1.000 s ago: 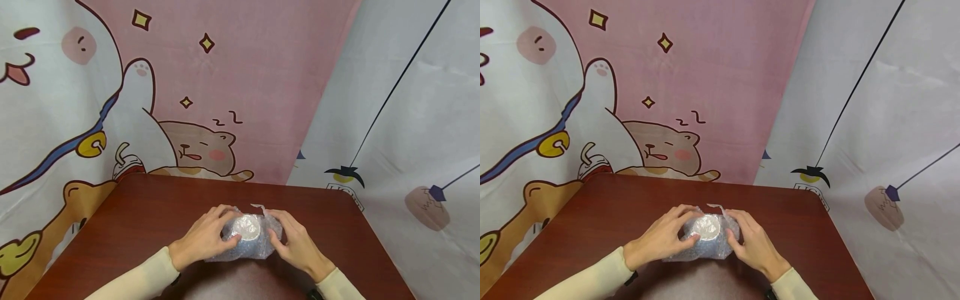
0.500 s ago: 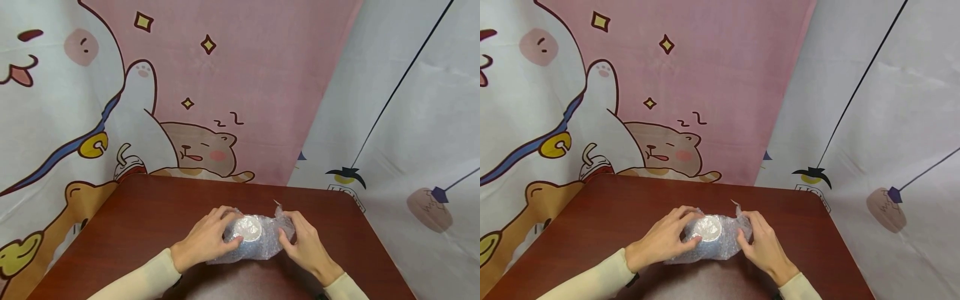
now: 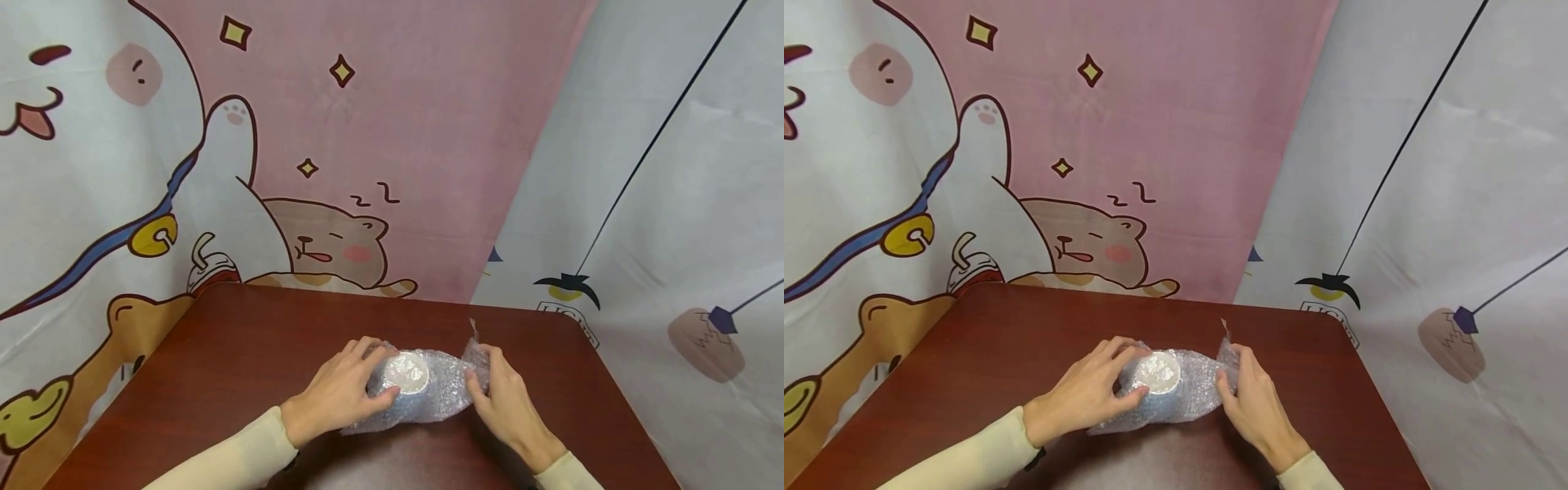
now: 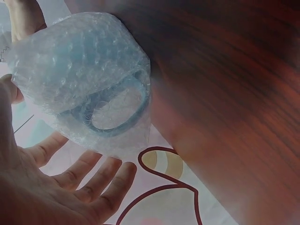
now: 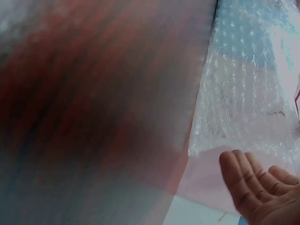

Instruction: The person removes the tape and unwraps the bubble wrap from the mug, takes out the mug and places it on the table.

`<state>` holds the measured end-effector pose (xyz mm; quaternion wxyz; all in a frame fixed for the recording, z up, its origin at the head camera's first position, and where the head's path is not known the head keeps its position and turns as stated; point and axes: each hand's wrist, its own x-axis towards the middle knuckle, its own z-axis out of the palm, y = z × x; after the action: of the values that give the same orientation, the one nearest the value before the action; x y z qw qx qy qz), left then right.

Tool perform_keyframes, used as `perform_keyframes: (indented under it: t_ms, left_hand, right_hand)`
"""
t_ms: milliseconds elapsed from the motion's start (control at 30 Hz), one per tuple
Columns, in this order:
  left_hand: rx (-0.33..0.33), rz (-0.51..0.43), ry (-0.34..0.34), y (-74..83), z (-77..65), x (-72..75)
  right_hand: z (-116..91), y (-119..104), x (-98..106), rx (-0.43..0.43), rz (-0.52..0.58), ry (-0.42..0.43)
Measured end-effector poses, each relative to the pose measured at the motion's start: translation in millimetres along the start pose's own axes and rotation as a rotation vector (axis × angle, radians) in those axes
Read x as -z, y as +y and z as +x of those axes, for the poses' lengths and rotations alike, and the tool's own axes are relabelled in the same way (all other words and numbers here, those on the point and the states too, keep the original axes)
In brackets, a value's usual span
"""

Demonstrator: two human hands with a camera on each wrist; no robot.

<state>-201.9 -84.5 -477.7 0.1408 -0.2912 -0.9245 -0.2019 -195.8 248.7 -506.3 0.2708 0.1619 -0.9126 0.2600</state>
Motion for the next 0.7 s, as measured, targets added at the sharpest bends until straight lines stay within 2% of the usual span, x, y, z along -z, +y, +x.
perform_keyframes:
  t_ms: [167,433,567,700]
  left_hand:
    - [0.000,0.001,0.002,1.1,-0.1,0.4]
    - [-0.004,0.013,0.004,1.3,0.4,0.3]
    - [-0.002,0.013,0.002,1.6,0.9,0.8]
    - [0.002,0.009,0.002,1.3,0.4,1.3]
  right_hand:
    - [-3.5,0.8,2.4,-0.130,-0.018,-0.090]
    - [-2.6,1.6,5.5,-0.267,-0.103,-0.211]
    - [-1.1,0.7,6.0,-0.288,-0.122,-0.232]
    - [-0.6,-1.2,6.4,-0.234,-0.133,-0.174]
